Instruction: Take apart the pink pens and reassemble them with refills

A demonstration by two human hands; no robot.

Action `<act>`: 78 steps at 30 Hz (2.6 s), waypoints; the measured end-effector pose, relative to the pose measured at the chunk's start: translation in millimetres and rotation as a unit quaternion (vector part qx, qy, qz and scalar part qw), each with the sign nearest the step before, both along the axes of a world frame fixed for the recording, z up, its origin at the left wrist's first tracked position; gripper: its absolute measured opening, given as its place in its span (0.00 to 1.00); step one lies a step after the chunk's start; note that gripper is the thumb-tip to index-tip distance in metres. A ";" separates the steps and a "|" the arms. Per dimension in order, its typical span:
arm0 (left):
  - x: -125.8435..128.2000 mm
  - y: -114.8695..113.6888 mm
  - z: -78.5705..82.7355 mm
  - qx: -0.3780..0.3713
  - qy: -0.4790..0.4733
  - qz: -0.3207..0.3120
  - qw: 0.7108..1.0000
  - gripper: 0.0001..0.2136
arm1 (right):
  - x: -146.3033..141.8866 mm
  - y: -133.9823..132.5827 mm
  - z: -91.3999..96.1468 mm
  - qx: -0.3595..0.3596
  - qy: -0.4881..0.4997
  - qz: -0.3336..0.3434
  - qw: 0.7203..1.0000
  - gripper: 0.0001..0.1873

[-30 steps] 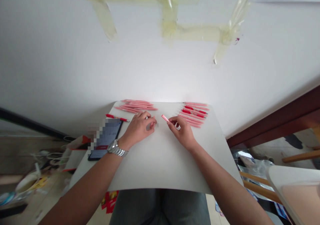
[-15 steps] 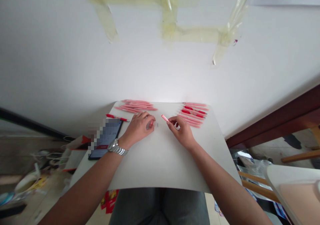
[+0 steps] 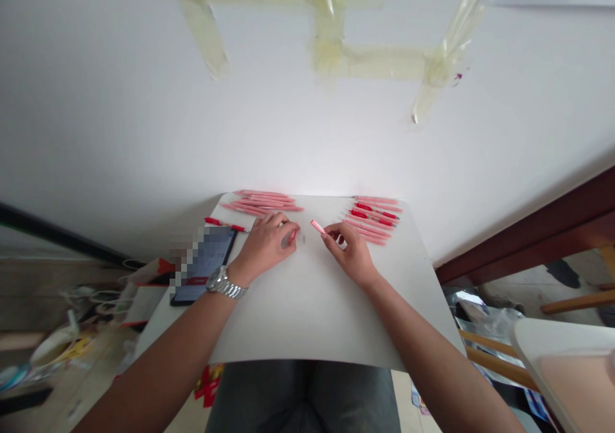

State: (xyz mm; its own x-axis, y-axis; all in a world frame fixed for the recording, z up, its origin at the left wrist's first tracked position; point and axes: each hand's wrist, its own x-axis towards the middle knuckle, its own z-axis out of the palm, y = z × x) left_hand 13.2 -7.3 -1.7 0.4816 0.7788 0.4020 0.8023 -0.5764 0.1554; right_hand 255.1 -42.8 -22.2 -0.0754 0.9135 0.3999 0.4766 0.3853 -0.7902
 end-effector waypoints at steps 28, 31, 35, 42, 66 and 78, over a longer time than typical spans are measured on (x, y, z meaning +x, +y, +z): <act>-3.6 4.9 -2.0 -0.015 -0.034 -0.014 0.999 0.05 | 0.9 1.5 -4.2 -0.003 0.004 0.000 1.000 0.15; -5.7 4.7 -0.2 -0.023 -0.030 -0.021 0.999 0.05 | 0.7 1.4 -3.8 -0.006 0.005 0.002 1.000 0.15; -8.4 4.9 0.6 -0.034 -0.030 -0.028 0.999 0.05 | 0.4 0.3 -2.7 -0.008 0.006 0.005 1.000 0.14; -9.6 11.8 -0.6 -0.028 -0.124 -0.001 0.992 0.08 | 0.7 0.6 -3.3 -0.001 0.009 0.006 1.000 0.13; -43.3 21.6 45.2 -0.173 -0.143 -0.046 0.973 0.10 | -1.6 1.5 -5.1 -0.021 0.025 0.009 0.999 0.15; -38.7 24.1 19.9 -0.134 0.014 -0.071 0.988 0.12 | -1.1 1.6 -4.5 -0.023 0.024 0.007 0.999 0.16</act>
